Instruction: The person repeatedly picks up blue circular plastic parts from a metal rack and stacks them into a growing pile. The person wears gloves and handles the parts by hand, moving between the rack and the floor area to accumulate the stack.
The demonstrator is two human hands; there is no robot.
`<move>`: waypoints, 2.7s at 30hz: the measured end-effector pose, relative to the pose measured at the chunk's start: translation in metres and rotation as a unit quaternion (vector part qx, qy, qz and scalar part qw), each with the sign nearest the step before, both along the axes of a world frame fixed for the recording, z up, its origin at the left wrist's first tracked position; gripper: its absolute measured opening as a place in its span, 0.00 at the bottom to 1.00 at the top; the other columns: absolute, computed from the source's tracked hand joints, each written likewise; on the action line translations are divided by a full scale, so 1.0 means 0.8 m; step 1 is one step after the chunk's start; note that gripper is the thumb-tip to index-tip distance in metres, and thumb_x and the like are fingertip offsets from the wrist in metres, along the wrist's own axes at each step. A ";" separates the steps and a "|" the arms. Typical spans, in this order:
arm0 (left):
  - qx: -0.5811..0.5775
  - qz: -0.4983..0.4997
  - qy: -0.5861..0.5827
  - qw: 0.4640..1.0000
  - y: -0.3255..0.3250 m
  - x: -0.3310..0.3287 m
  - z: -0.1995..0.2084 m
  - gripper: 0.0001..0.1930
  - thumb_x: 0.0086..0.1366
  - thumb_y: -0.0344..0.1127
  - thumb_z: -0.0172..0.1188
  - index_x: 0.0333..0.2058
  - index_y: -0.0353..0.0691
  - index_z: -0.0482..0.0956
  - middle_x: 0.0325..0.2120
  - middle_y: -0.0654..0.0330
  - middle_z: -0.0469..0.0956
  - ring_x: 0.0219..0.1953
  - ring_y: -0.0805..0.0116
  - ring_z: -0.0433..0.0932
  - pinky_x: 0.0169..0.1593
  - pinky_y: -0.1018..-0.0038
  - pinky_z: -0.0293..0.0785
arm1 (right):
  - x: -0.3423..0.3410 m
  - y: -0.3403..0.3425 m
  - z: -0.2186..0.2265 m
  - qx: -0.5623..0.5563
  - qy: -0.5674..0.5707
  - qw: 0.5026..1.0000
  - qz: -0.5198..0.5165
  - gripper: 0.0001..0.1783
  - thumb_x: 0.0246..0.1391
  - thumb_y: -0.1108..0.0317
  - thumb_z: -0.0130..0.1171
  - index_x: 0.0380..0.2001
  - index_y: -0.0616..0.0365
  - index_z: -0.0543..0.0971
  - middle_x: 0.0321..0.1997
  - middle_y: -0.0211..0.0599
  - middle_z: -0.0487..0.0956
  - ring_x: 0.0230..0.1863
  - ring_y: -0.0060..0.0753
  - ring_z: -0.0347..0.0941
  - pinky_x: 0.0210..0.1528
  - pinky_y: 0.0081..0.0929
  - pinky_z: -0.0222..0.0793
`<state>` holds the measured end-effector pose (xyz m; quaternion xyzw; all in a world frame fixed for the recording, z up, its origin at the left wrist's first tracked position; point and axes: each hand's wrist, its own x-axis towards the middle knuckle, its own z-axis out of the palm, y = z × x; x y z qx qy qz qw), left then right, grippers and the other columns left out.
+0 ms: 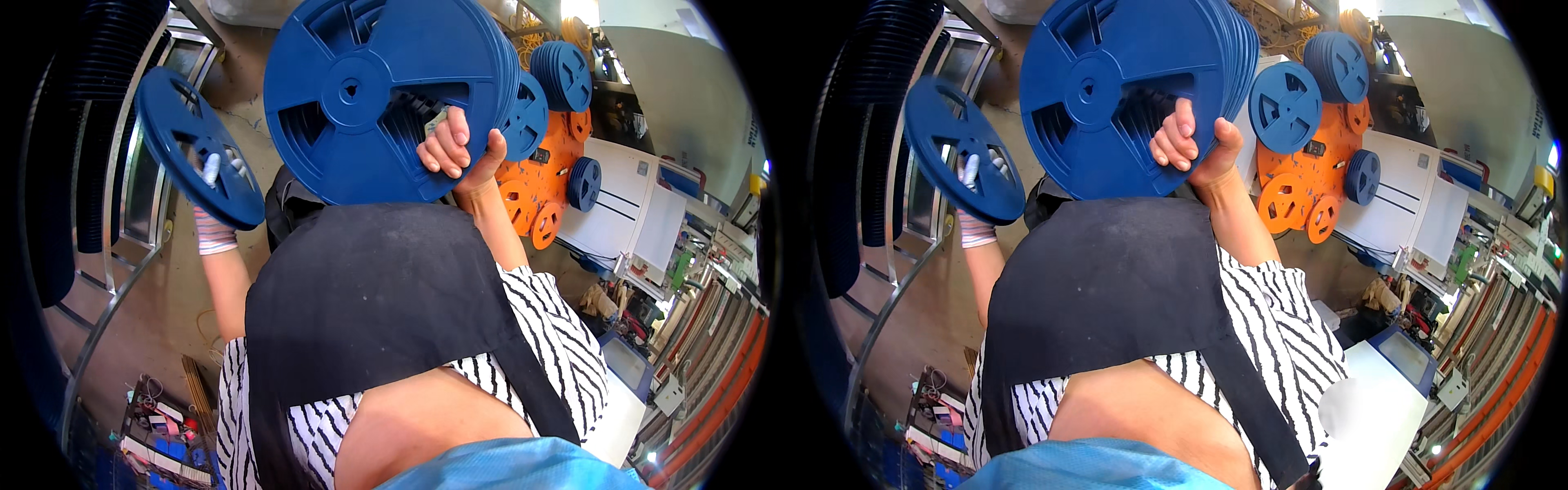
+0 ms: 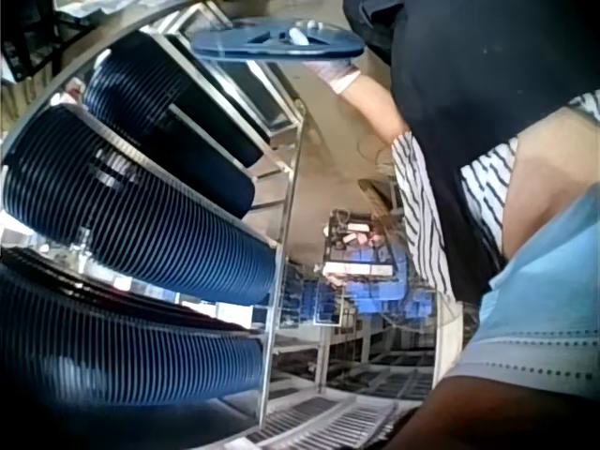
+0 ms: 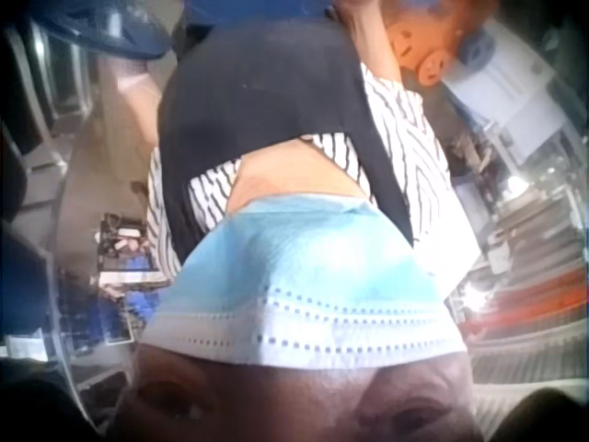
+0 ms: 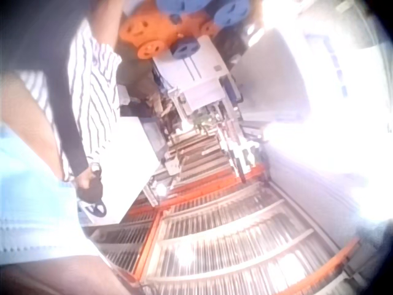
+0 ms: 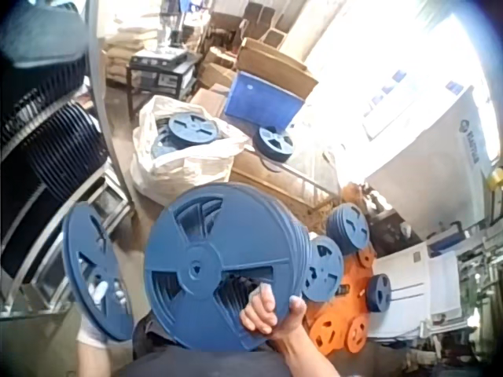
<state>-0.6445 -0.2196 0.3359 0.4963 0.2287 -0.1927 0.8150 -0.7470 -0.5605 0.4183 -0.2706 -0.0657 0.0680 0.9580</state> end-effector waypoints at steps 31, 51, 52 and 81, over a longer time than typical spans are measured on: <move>0.462 -0.547 -0.382 0.585 -0.383 0.093 -0.111 0.36 0.52 0.47 0.65 0.61 0.50 0.65 0.52 0.42 0.69 0.53 0.47 0.71 0.55 0.61 0.68 | -0.216 -0.069 -0.060 0.223 0.174 0.720 -0.634 0.13 0.56 0.59 0.56 0.37 0.56 0.71 0.29 0.29 0.69 0.33 0.28 0.66 0.51 0.35 0.63; -0.128 -0.725 -0.071 0.673 -0.820 -0.012 -0.045 0.29 0.62 0.42 0.56 0.60 0.38 0.64 0.52 0.50 0.71 0.51 0.56 0.73 0.57 0.62 0.68 | -0.329 -0.064 -0.065 0.261 0.132 0.333 -0.897 0.12 0.58 0.59 0.50 0.40 0.55 0.69 0.31 0.30 0.67 0.36 0.30 0.64 0.54 0.38 0.59; -0.180 -0.707 0.071 0.680 -0.825 -0.003 -0.032 0.29 0.65 0.45 0.52 0.61 0.38 0.62 0.53 0.50 0.70 0.52 0.55 0.72 0.58 0.61 0.67 | -0.327 -0.067 -0.068 0.272 0.135 0.310 -0.901 0.12 0.58 0.59 0.49 0.39 0.55 0.69 0.31 0.30 0.67 0.36 0.30 0.64 0.54 0.38 0.59; 0.401 -0.728 -0.446 0.332 -0.890 0.051 -0.175 0.18 0.66 0.46 0.51 0.27 0.38 0.79 0.20 0.59 0.76 0.22 0.70 0.74 0.28 0.74 0.69 | -0.316 -0.105 -0.113 0.336 0.201 0.286 -0.875 0.16 0.55 0.56 0.50 0.40 0.56 0.70 0.28 0.31 0.67 0.32 0.30 0.64 0.46 0.38 0.64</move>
